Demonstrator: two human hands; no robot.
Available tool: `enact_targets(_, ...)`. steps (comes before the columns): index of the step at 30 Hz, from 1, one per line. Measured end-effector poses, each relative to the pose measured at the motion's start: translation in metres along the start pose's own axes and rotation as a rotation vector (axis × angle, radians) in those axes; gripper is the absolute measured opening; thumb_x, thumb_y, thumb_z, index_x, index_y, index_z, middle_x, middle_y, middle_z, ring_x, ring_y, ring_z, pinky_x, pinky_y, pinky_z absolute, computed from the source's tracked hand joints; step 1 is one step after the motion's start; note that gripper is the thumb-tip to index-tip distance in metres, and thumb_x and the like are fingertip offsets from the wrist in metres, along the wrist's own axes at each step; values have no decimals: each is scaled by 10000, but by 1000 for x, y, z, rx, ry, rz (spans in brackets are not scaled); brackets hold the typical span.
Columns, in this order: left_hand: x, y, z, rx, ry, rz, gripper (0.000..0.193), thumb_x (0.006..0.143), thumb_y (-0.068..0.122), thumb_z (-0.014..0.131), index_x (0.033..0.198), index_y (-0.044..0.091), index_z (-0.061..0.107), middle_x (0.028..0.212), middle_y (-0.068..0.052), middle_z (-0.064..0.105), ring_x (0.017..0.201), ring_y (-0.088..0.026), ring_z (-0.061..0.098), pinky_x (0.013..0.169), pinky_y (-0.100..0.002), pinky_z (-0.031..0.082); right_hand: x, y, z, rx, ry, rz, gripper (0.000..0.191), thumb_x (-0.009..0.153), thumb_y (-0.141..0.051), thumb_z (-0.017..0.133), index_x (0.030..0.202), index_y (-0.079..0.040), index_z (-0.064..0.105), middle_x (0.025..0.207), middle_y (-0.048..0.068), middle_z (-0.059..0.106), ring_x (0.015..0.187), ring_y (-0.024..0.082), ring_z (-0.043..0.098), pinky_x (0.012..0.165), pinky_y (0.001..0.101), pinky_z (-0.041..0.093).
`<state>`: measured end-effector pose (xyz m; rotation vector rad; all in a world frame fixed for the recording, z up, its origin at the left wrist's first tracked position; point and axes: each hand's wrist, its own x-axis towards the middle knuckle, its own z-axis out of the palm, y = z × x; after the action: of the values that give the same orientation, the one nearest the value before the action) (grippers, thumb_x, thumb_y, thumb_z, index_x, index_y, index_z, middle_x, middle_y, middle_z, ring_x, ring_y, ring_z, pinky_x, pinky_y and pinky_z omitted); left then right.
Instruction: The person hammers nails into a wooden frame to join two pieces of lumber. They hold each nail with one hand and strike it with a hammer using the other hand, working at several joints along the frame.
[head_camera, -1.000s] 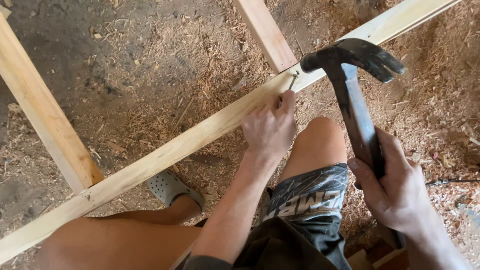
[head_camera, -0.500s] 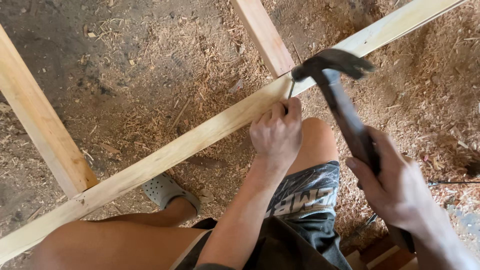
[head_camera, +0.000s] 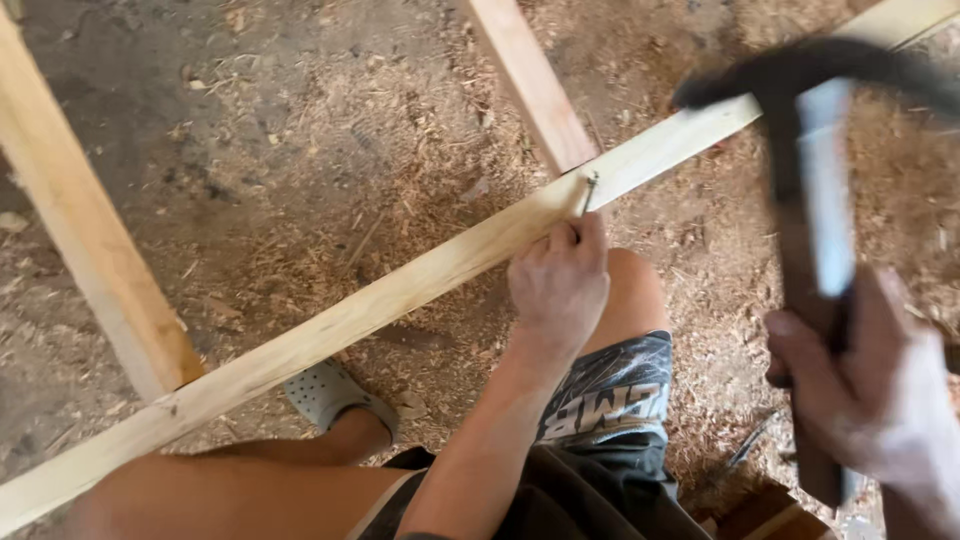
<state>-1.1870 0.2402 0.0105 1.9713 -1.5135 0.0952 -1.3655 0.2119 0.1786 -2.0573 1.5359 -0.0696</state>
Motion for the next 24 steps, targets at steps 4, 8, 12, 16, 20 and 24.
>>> enact_targets(4,0,-3,6,7,-38,-16,111,834,16,739,939,-7,712,732,-157,707,589,-263,716,490,-384,541,-4,7,15,334,247,-207,411,1030,-211,551,1305,43,382,739,110,609,549,226,591,525,355,501)
enact_targets(8,-2,-4,3,-30,-2,-20,148,854,-7,697,1000,10,715,831,-169,722,648,-250,722,540,-366,569,15,30,43,-191,-128,138,293,1002,-239,637,1085,4,498,645,152,662,506,283,637,460,406,521)
enact_targets(12,7,-4,-3,-57,63,-74,138,935,28,681,1062,13,733,805,-159,717,555,-214,653,395,-330,497,8,64,40,-144,-48,154,297,990,-227,648,1058,20,498,635,163,664,485,273,664,440,417,527)
enact_targets(16,18,-19,-12,-278,-322,-340,184,1083,169,602,1080,13,700,717,-93,715,483,-149,606,364,-340,472,-19,82,37,186,178,-39,249,1018,-144,599,1114,56,487,699,116,624,526,204,633,475,361,495)
enact_targets(20,31,-46,-16,-192,-277,-144,182,1010,171,632,1138,82,724,803,-66,754,481,-113,590,387,-285,446,-32,85,50,294,80,26,196,994,-126,611,1011,44,515,683,117,614,479,190,628,451,356,498)
enact_targets(24,36,-53,-15,-132,-238,-1,185,969,223,662,1125,208,760,787,-29,765,475,-106,563,389,-268,408,-35,84,62,289,17,75,222,954,-179,626,926,25,543,615,110,622,449,201,596,377,351,482)
